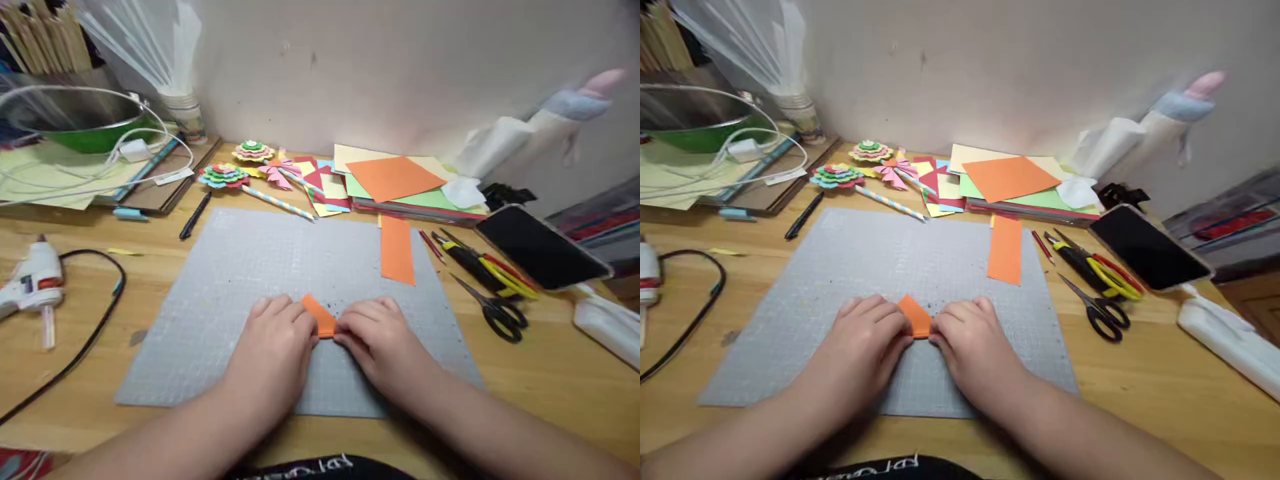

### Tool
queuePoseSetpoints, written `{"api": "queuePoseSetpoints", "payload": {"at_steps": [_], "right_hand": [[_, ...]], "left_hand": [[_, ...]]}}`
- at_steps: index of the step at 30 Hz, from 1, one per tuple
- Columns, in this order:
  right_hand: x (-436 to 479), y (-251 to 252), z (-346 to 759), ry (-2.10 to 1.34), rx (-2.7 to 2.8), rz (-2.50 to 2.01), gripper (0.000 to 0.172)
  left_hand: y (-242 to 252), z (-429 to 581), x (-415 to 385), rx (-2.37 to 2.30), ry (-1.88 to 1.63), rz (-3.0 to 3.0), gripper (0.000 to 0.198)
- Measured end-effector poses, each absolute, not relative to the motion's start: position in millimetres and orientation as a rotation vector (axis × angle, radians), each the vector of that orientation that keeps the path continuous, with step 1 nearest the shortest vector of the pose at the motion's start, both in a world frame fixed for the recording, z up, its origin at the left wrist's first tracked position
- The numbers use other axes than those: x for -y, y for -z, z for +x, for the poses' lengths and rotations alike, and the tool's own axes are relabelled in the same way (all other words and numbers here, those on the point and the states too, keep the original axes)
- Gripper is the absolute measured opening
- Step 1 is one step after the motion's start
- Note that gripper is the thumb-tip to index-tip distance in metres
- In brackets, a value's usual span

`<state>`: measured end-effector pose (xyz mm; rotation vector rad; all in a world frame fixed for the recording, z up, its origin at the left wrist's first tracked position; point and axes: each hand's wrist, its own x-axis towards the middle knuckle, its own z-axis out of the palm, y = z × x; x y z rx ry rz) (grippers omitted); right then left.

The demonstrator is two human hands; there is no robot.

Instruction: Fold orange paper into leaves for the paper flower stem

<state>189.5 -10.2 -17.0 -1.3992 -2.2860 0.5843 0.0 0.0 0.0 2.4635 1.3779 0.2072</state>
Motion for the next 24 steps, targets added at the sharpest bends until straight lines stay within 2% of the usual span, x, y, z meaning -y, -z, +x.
{"api": "queuePoseSetpoints", "payload": {"at_steps": [8, 13, 24], "right_hand": [[9.0, 18.0, 173.9, -0.555, 2.265, -1.314, 0.011], [4.5, 14.8, 171.0, -0.555, 2.309, -1.424, 0.012], [-11.7, 0.9, 168.0, -0.756, 2.399, -1.563, 0.009]], "left_hand": [[-0.3, 2.5, -3.8, -1.419, -0.221, 2.470, 0.017], [-1.0, 3.0, -5.9, -1.422, -0.208, 2.455, 0.019], [-6.9, 4.7, -16.5, -1.427, -0.091, 2.394, 0.015]]}}
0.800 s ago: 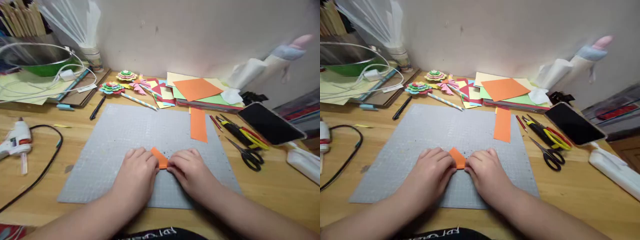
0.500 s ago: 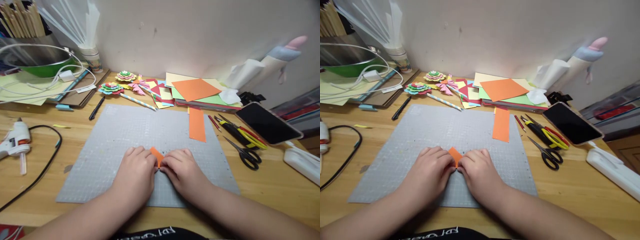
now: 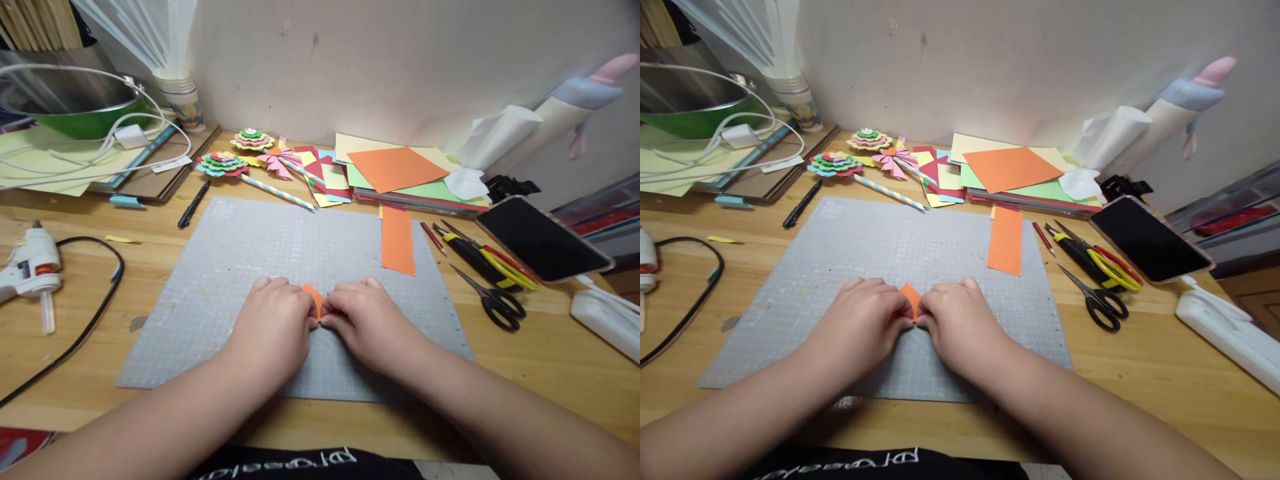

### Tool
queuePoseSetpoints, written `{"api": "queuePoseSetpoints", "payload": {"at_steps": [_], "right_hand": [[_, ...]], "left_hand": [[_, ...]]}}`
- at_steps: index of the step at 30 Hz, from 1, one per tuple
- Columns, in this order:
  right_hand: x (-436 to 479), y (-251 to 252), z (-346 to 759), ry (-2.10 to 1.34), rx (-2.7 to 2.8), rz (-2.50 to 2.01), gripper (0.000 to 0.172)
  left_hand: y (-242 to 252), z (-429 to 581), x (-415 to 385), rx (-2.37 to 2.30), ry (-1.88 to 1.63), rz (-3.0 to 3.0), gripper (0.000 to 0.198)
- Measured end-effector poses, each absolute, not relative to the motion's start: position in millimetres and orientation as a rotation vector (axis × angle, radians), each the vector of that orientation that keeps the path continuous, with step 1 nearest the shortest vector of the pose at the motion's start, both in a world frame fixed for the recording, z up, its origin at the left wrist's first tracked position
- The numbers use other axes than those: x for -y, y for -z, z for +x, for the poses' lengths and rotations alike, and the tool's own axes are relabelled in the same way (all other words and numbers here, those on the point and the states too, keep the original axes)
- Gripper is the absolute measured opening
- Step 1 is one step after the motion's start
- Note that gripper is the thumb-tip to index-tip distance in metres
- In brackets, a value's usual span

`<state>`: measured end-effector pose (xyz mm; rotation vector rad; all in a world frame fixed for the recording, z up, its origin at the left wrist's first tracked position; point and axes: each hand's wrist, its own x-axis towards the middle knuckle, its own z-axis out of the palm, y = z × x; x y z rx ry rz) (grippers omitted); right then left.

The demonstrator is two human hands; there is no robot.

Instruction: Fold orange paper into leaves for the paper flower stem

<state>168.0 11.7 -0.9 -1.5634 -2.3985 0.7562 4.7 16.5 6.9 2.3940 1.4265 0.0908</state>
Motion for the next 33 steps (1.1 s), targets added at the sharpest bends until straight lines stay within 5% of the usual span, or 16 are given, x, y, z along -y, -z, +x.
{"api": "queuePoseSetpoints", "payload": {"at_steps": [33], "right_hand": [[-7.4, 6.8, 160.4, -0.687, 2.392, -1.440, 0.009]], "left_hand": [[-4.8, -35.9, -4.8, -1.499, -0.241, 2.242, 0.009]]}}
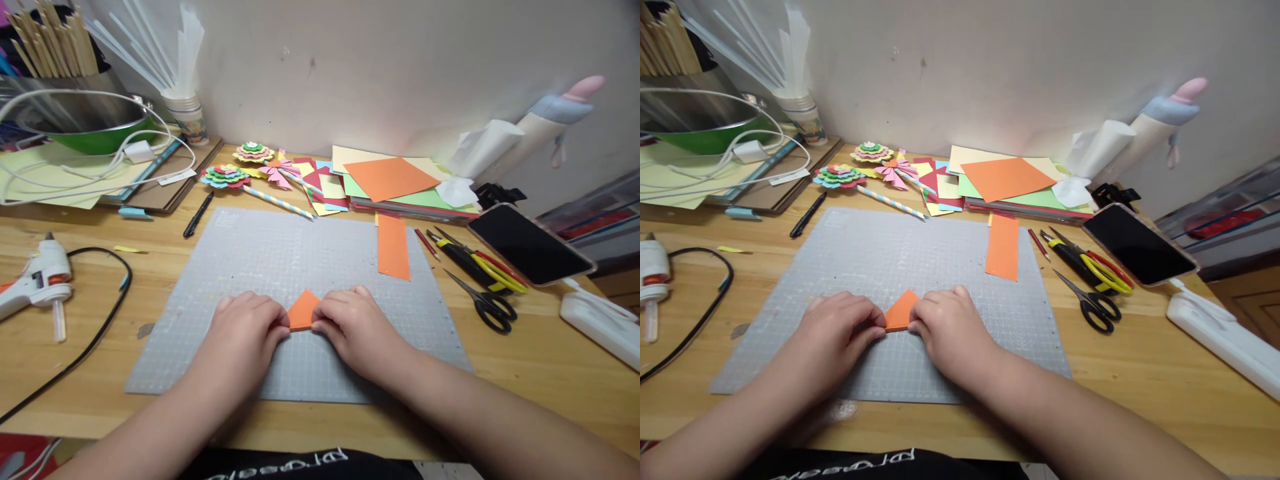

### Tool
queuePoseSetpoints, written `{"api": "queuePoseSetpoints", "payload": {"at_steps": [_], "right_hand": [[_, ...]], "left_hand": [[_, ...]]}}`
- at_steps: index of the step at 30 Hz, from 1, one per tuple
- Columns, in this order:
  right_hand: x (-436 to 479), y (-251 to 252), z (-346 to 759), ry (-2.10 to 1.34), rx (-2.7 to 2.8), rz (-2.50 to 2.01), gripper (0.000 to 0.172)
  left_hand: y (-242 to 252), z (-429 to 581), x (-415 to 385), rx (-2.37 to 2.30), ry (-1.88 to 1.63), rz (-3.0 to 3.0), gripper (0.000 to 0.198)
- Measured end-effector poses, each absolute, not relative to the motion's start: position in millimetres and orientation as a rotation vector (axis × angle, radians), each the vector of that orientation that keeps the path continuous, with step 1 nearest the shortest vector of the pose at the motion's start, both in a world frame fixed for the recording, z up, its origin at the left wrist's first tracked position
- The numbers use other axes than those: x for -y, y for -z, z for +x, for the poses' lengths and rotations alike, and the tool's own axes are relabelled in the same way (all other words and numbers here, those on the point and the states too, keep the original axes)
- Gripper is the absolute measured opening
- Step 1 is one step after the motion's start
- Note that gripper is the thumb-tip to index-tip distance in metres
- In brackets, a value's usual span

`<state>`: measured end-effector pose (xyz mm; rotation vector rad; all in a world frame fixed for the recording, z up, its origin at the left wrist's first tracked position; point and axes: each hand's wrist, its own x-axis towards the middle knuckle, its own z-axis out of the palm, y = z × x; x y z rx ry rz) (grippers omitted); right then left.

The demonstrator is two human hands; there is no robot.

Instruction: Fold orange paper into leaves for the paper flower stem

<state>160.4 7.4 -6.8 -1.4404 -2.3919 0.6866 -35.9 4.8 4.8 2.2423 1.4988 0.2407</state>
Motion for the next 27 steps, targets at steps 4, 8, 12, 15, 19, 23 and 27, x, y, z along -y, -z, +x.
{"api": "queuePoseSetpoints", "payload": {"at_steps": [4, 8, 12, 15, 19, 23, 27], "right_hand": [[-7.0, 6.5, 159.7, -0.698, 2.382, -1.439, 0.008], [-6.1, 5.8, 159.8, -0.713, 2.376, -1.442, 0.008], [-3.9, 5.5, 166.4, -0.701, 2.367, -1.453, 0.008], [-1.3, 5.3, 175.2, -0.656, 2.369, -1.497, 0.009], [-0.6, 4.4, 183.9, -0.551, 2.383, -1.525, 0.010], [-5.2, 1.3, 185.3, -0.533, 2.435, -1.546, 0.010], [-10.9, -1.7, 184.9, -0.568, 2.435, -1.653, 0.012]], "left_hand": [[-4.3, -39.0, -1.2, -1.539, -0.229, 2.264, 0.013], [-6.3, -37.7, -3.3, -1.529, -0.187, 2.328, 0.013], [-6.8, -37.4, -6.0, -1.520, -0.165, 2.336, 0.012], [-7.0, -38.0, -6.4, -1.512, -0.189, 2.316, 0.012], [-8.4, -37.5, -6.4, -1.511, -0.184, 2.292, 0.012], [-8.9, -37.5, -7.4, -1.516, -0.178, 2.279, 0.012], [-9.4, -37.7, -9.4, -1.533, -0.162, 2.255, 0.012]]}}
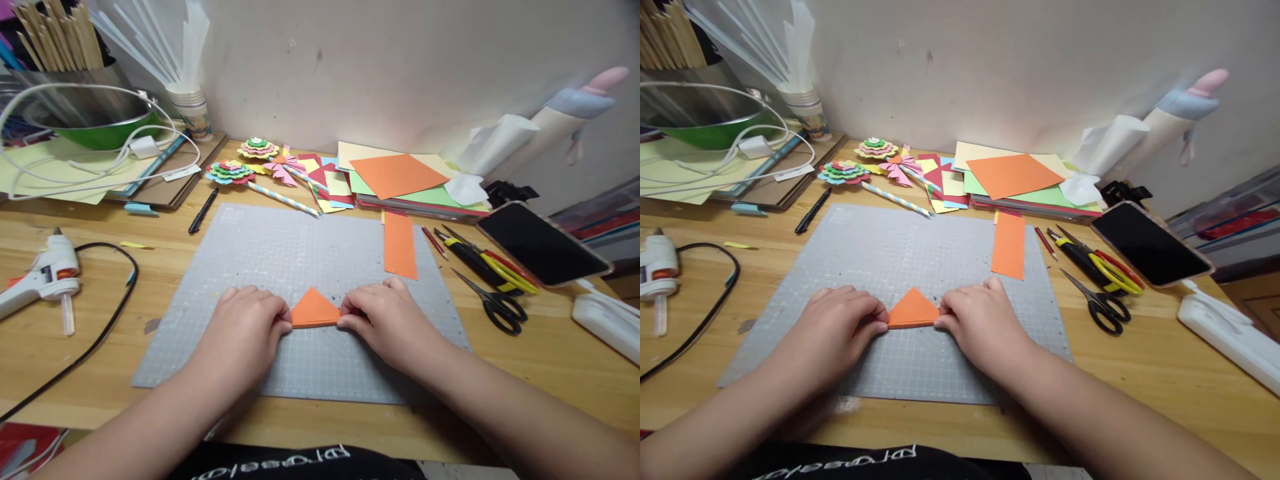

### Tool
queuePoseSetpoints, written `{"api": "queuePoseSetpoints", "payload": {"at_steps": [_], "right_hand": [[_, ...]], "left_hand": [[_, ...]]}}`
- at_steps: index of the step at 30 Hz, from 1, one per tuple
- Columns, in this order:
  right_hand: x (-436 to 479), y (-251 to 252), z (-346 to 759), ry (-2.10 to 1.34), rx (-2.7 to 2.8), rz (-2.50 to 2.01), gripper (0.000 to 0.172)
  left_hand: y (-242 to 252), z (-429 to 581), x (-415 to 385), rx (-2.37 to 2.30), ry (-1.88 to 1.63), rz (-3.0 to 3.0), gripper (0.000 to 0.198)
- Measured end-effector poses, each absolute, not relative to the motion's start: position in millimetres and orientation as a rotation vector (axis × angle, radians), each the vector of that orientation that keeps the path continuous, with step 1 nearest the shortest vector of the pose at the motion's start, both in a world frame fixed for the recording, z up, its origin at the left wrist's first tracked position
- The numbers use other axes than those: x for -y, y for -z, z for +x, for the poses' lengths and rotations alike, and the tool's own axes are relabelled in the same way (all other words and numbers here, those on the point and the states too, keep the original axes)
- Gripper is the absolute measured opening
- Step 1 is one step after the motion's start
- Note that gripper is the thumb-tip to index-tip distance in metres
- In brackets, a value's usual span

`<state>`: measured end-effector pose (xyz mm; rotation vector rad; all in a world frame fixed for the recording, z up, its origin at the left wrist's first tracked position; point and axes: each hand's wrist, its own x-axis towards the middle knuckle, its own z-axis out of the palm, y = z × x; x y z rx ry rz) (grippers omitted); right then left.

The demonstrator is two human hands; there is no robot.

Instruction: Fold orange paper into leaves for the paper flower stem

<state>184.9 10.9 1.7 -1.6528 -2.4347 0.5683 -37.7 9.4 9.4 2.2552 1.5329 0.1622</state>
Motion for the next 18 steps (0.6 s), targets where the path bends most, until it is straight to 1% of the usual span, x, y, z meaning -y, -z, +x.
{"api": "queuePoseSetpoints", "payload": {"at_steps": [8, 13, 18], "right_hand": [[-31.8, -13.0, 182.8, -0.791, 2.441, -1.816, 0.020], [-45.9, -20.3, 178.7, -0.863, 2.529, -1.909, 0.015], [-55.6, -24.8, 173.7, -0.932, 2.641, -1.906, 0.016]], "left_hand": [[-15.1, -33.4, -20.3, -1.558, -0.086, 2.194, 0.013], [-16.5, -34.1, -30.9, -1.513, -0.025, 2.224, 0.014], [-16.3, -35.9, -41.4, -1.476, 0.062, 2.215, 0.009]]}}
